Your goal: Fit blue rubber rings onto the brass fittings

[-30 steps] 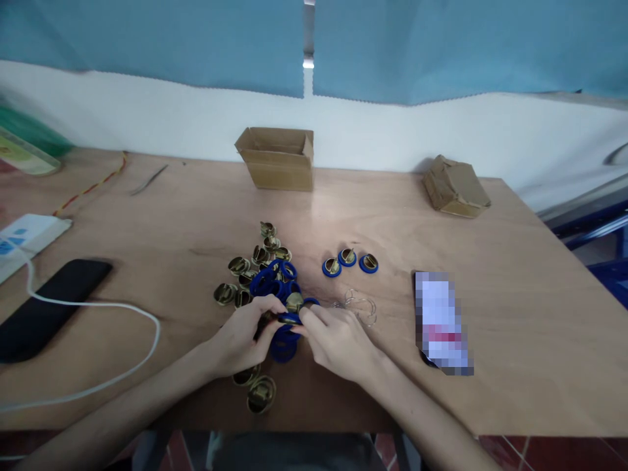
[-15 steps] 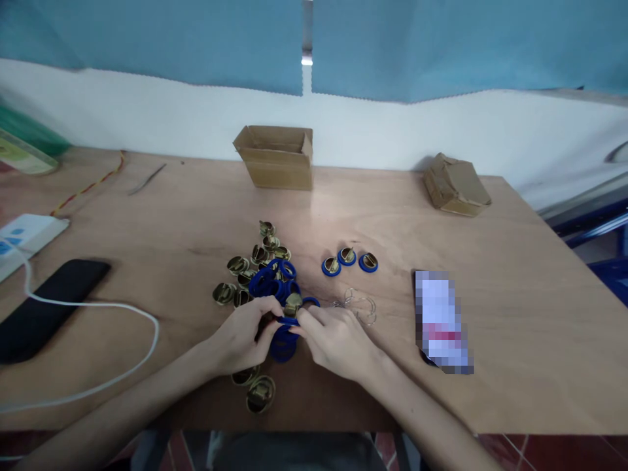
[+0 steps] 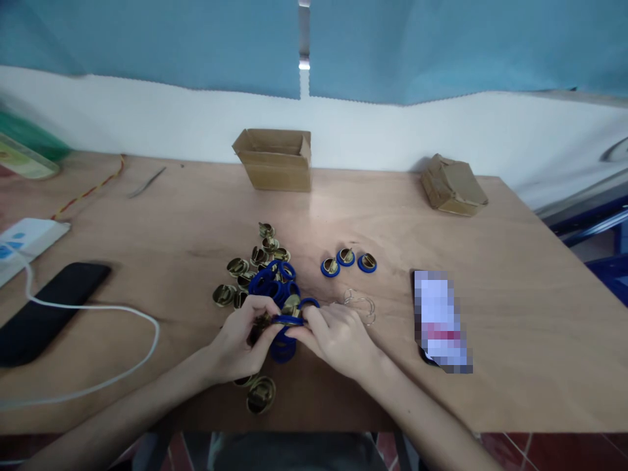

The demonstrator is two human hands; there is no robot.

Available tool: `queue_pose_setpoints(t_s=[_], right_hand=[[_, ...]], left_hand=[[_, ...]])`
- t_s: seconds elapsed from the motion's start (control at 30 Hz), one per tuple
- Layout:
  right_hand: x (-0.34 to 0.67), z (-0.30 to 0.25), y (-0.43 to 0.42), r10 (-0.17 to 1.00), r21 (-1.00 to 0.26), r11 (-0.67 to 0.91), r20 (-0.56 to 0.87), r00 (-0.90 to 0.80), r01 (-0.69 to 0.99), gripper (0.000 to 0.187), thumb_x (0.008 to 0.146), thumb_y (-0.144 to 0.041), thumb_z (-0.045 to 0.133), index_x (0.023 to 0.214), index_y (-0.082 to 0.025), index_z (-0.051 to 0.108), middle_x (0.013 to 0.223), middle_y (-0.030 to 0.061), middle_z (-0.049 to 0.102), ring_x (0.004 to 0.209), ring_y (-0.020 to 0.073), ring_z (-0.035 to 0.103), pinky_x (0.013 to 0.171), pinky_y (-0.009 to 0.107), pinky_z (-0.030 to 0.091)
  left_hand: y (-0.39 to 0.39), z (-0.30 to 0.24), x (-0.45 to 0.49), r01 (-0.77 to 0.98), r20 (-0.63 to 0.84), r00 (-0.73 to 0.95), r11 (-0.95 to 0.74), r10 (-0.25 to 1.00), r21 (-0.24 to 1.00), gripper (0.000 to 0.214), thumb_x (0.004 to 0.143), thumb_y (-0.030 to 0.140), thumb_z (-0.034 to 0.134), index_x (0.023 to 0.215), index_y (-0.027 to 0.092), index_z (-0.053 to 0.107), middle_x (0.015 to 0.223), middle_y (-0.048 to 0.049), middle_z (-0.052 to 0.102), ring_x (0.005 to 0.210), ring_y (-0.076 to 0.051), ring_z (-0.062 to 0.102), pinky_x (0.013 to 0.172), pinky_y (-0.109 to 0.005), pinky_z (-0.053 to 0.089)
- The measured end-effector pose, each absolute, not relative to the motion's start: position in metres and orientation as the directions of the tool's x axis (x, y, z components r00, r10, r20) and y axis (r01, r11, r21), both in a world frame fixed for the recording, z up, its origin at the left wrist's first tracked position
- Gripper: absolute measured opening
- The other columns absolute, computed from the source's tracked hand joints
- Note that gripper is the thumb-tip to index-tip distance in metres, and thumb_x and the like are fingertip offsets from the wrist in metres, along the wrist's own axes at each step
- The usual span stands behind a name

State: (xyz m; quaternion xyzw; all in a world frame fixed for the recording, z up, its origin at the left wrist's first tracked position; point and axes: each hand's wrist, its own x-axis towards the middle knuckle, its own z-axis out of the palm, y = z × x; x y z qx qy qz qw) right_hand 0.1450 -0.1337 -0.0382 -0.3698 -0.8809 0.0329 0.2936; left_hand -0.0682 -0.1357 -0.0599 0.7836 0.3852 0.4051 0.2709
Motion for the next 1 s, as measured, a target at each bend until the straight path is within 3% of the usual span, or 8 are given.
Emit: queue_pose_setpoints(t_s=[0.17, 0.3, 0.4, 0.47, 0.57, 0.7, 0.9, 1.0], right_hand=[[0.1418, -0.0408, -0.1371, 0.727, -0.368, 0.679, 0.455, -0.513, 0.635, 0.034, 0.11, -0.037, 0.038, 0.092, -0.016, 0.057, 0.062, 0.0008, 0.063, 0.051, 0.0141, 0.058, 0.052, 0.026, 0.041], [0.1405, -0.0442, -0.1411, 0.8, -0.602, 0.594, 0.378, -0.465, 0.533, 0.026, 0.109, -0.029, 0.041, 0.087, -0.02, 0.05, 0.056, -0.0062, 0.051, 0.044, 0.0096, 0.047, 0.046, 0.023, 0.033], [0.1413, -0.0448, -0.1421, 0.809, -0.646, 0.578, 0.376, -0.451, 0.499, 0.024, 0.107, -0.026, 0.044, 0.085, -0.021, 0.048, 0.053, -0.0088, 0.044, 0.04, 0.0083, 0.041, 0.043, 0.023, 0.029], [0.1428, -0.0442, -0.141, 0.777, -0.572, 0.629, 0.441, -0.448, 0.527, 0.02, 0.107, -0.024, 0.045, 0.088, -0.02, 0.051, 0.055, -0.0068, 0.05, 0.043, 0.0094, 0.045, 0.044, 0.024, 0.033], [0.1452, -0.0422, -0.1374, 0.666, -0.344, 0.727, 0.564, -0.489, 0.594, 0.016, 0.107, -0.021, 0.044, 0.101, -0.015, 0.058, 0.062, 0.0002, 0.063, 0.049, 0.0134, 0.056, 0.049, 0.027, 0.041], [0.1463, -0.0414, -0.1336, 0.554, -0.12, 0.77, 0.612, -0.564, 0.627, 0.018, 0.106, -0.014, 0.043, 0.109, -0.01, 0.06, 0.063, 0.003, 0.067, 0.051, 0.0152, 0.061, 0.053, 0.029, 0.048], [0.1479, -0.0479, -0.1357, 0.527, -0.023, 0.747, 0.629, -0.571, 0.664, 0.018, 0.103, -0.011, 0.049, 0.115, -0.008, 0.062, 0.066, 0.0032, 0.069, 0.057, 0.0156, 0.064, 0.058, 0.029, 0.052], [0.1494, -0.0463, -0.1369, 0.544, -0.04, 0.736, 0.63, -0.554, 0.676, 0.019, 0.103, -0.012, 0.052, 0.117, -0.008, 0.063, 0.071, 0.0047, 0.07, 0.062, 0.0164, 0.066, 0.062, 0.029, 0.053]], left_hand=[[-0.137, -0.0621, -0.0675, 0.356, 0.358, 0.291, -0.448, 0.887, 0.82, 0.025, 0.09, 0.012, 0.056, 0.111, 0.023, 0.047, 0.086, 0.0008, 0.058, 0.075, -0.013, 0.064, 0.07, -0.022, 0.053], [-0.1368, -0.0635, -0.0672, 0.339, 0.337, 0.308, -0.434, 0.89, 0.835, 0.024, 0.091, 0.012, 0.056, 0.111, 0.023, 0.048, 0.088, 0.0004, 0.06, 0.078, -0.013, 0.064, 0.073, -0.023, 0.052], [-0.1366, -0.0636, -0.0654, 0.314, 0.366, 0.319, -0.463, 0.874, 0.829, 0.026, 0.092, 0.011, 0.056, 0.113, 0.023, 0.049, 0.093, -0.0009, 0.062, 0.082, -0.013, 0.066, 0.077, -0.022, 0.054], [-0.1361, -0.0639, -0.0641, 0.307, 0.392, 0.311, -0.482, 0.866, 0.82, 0.028, 0.092, 0.011, 0.057, 0.116, 0.023, 0.049, 0.098, -0.0021, 0.063, 0.087, -0.013, 0.068, 0.08, -0.023, 0.055], [-0.1349, -0.0651, -0.0643, 0.325, 0.414, 0.271, -0.488, 0.869, 0.81, 0.031, 0.092, 0.014, 0.062, 0.119, 0.024, 0.05, 0.104, -0.0032, 0.065, 0.093, -0.015, 0.07, 0.085, -0.024, 0.057], [-0.1333, -0.0661, -0.0688, 0.377, 0.364, 0.264, -0.443, 0.893, 0.814, 0.036, 0.085, 0.022, 0.076, 0.114, 0.025, 0.055, 0.101, -0.0008, 0.069, 0.093, -0.016, 0.071, 0.085, -0.026, 0.058], [-0.1304, -0.0623, -0.072, 0.224, 0.288, 0.335, -0.373, 0.897, 0.9, 0.037, 0.086, 0.026, 0.077, 0.115, 0.027, 0.055, 0.103, -0.0001, 0.073, 0.095, -0.016, 0.074, 0.085, -0.025, 0.058], [-0.1326, -0.0633, -0.0691, 0.136, 0.242, 0.321, -0.297, 0.916, 0.945, 0.041, 0.088, 0.025, 0.074, 0.121, 0.028, 0.049, 0.103, -0.0007, 0.074, 0.095, -0.017, 0.074, 0.085, -0.026, 0.058]])
